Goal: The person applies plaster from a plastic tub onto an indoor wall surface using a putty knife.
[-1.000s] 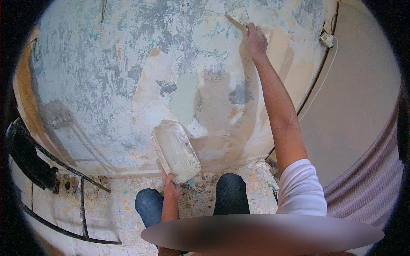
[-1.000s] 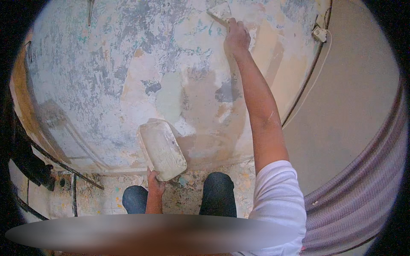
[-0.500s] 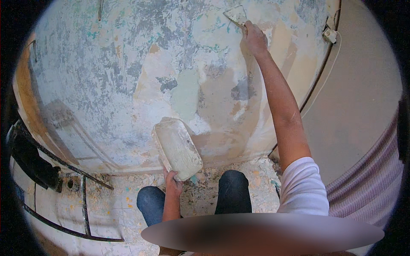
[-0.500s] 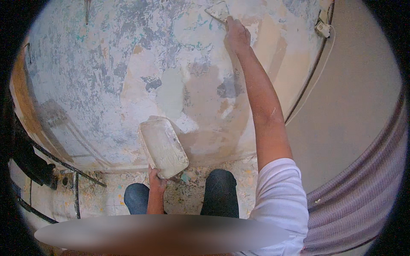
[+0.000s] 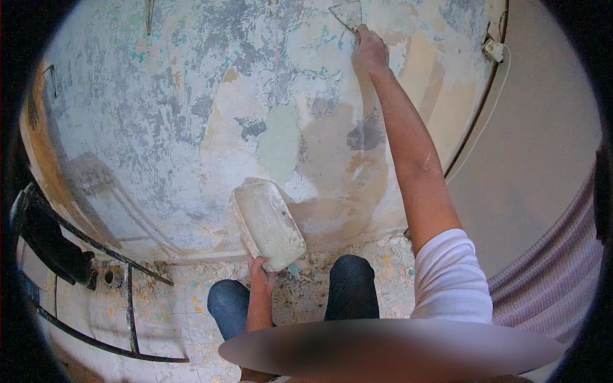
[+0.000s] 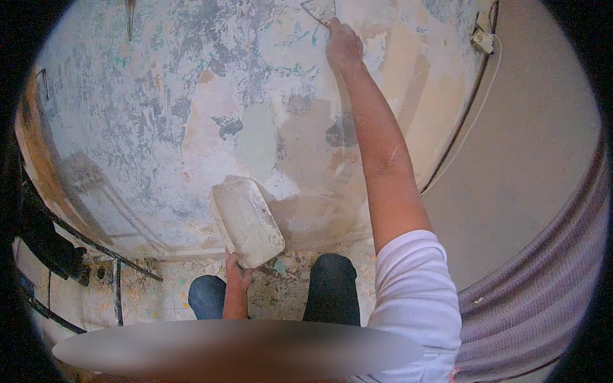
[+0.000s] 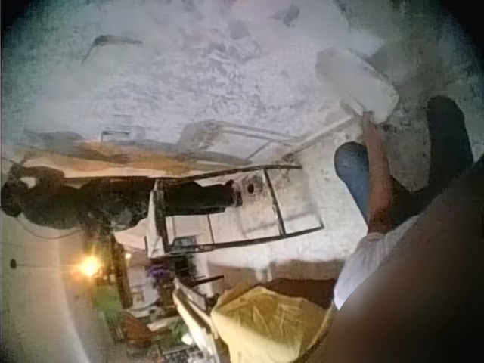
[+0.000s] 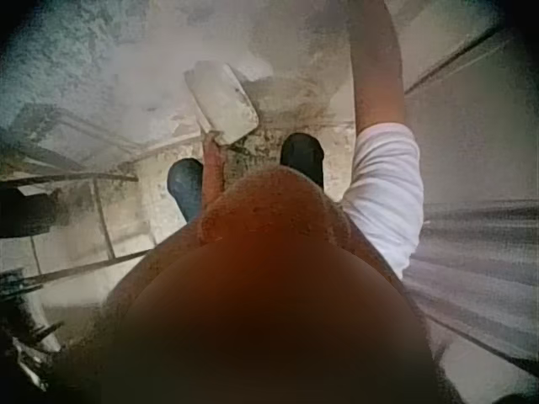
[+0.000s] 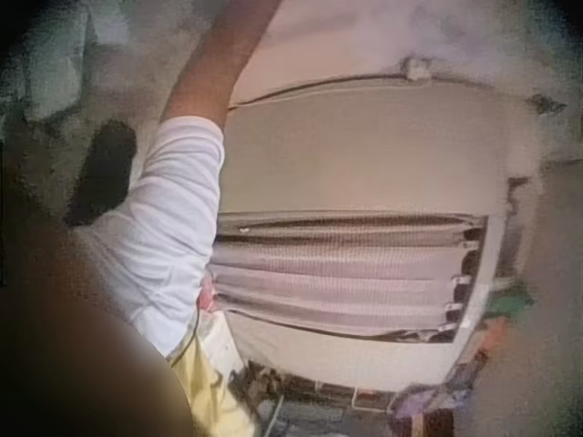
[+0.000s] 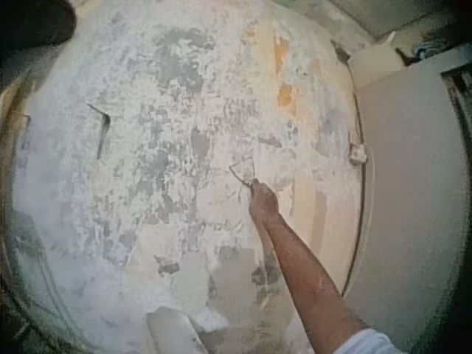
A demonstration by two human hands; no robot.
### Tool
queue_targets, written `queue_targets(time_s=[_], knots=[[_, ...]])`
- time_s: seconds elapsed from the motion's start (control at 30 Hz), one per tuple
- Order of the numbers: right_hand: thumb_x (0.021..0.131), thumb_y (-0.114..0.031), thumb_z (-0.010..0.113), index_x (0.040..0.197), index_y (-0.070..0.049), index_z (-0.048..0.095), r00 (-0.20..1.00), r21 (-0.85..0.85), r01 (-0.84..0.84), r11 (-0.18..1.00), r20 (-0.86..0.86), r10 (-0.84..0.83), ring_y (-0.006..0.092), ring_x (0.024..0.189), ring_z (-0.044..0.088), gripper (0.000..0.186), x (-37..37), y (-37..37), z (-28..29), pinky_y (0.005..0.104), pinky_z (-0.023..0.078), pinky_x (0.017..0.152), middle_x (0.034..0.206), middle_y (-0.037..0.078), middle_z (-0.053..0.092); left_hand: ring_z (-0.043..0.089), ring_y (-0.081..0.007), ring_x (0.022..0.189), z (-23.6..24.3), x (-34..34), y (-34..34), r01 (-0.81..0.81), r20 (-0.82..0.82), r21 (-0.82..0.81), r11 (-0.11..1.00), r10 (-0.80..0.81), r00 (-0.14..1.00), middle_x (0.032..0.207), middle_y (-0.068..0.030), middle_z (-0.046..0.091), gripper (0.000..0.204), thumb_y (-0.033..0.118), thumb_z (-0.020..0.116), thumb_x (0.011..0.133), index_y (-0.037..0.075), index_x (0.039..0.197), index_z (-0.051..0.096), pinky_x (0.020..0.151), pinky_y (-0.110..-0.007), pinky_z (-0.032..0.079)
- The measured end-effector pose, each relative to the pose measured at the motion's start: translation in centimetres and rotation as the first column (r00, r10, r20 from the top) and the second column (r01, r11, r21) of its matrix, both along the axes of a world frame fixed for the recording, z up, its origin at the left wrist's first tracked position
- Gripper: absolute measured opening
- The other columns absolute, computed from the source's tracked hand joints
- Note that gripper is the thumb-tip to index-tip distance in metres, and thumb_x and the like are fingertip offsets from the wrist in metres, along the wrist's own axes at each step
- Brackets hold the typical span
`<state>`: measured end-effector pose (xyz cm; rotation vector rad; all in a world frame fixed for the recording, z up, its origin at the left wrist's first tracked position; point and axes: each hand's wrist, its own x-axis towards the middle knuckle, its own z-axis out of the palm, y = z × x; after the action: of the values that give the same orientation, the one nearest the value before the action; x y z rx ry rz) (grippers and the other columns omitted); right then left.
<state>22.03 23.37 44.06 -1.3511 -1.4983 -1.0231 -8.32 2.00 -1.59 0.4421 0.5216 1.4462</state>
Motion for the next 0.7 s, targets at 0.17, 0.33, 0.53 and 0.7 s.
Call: queue_targets(time_s=[0.17,0.33,0.53,0.7], knots=[[0.086,-0.014,0.048,0.109,-0.007,0.048,0.998,-0.068,-0.013,0.998,-0.056,0.010,0.0396,0.098,0.057,0.024,-0.3,-1.0,-1.9,0.0491,0.045,0.084,0.099,0.021,0.059,0.050,-0.0329,0.111,0.3,-0.1,0.1,0.029,0.062,0.101,0.994,-0.035,0.997,0.125,-0.0115,0.046,0.075,0.009,0.048,0.070,0.016,0.141,0.026,0.086,-0.055,0.048],[0.087,-0.014,0.048,0.110,-0.006,0.047,0.994,-0.016,-0.043,0.999,-0.101,0.041,0.0405,0.098,0.057,0.024,-1.1,-1.7,-0.2,0.0492,0.045,0.084,0.100,0.022,0.059,0.049,-0.0336,0.113,-1.1,-0.3,0.4,-0.010,0.049,0.030,1.000,0.008,0.999,0.126,-0.0123,0.045,0.078,0.009,0.049,0.069,0.015,0.142,0.023,0.089,-0.056,0.047],[0.085,-0.012,0.050,0.109,-0.004,0.048,0.997,-0.038,-0.020,0.999,-0.080,0.017,0.0422,0.097,0.057,0.025,-1.7,-0.6,1.7,0.0492,0.045,0.085,0.099,0.023,0.060,0.049,-0.0334,0.114,0.1,0.0,-0.2,0.014,0.028,0.041,0.999,-0.016,0.999,0.125,-0.0124,0.046,0.077,0.009,0.049,0.068,0.015,0.141,0.024,0.091,-0.054,0.046],[0.084,-0.011,0.050,0.108,-0.003,0.049,0.991,-0.153,-0.037,0.988,-0.130,0.017,0.0413,0.095,0.059,0.025,-2.0,-1.3,-0.2,0.0492,0.046,0.083,0.098,0.024,0.061,0.050,-0.0325,0.113,-0.1,0.0,0.2,-0.020,0.076,0.060,0.998,0.016,0.997,0.124,-0.0116,0.047,0.073,0.009,0.047,0.069,0.015,0.140,0.027,0.091,-0.050,0.048]])
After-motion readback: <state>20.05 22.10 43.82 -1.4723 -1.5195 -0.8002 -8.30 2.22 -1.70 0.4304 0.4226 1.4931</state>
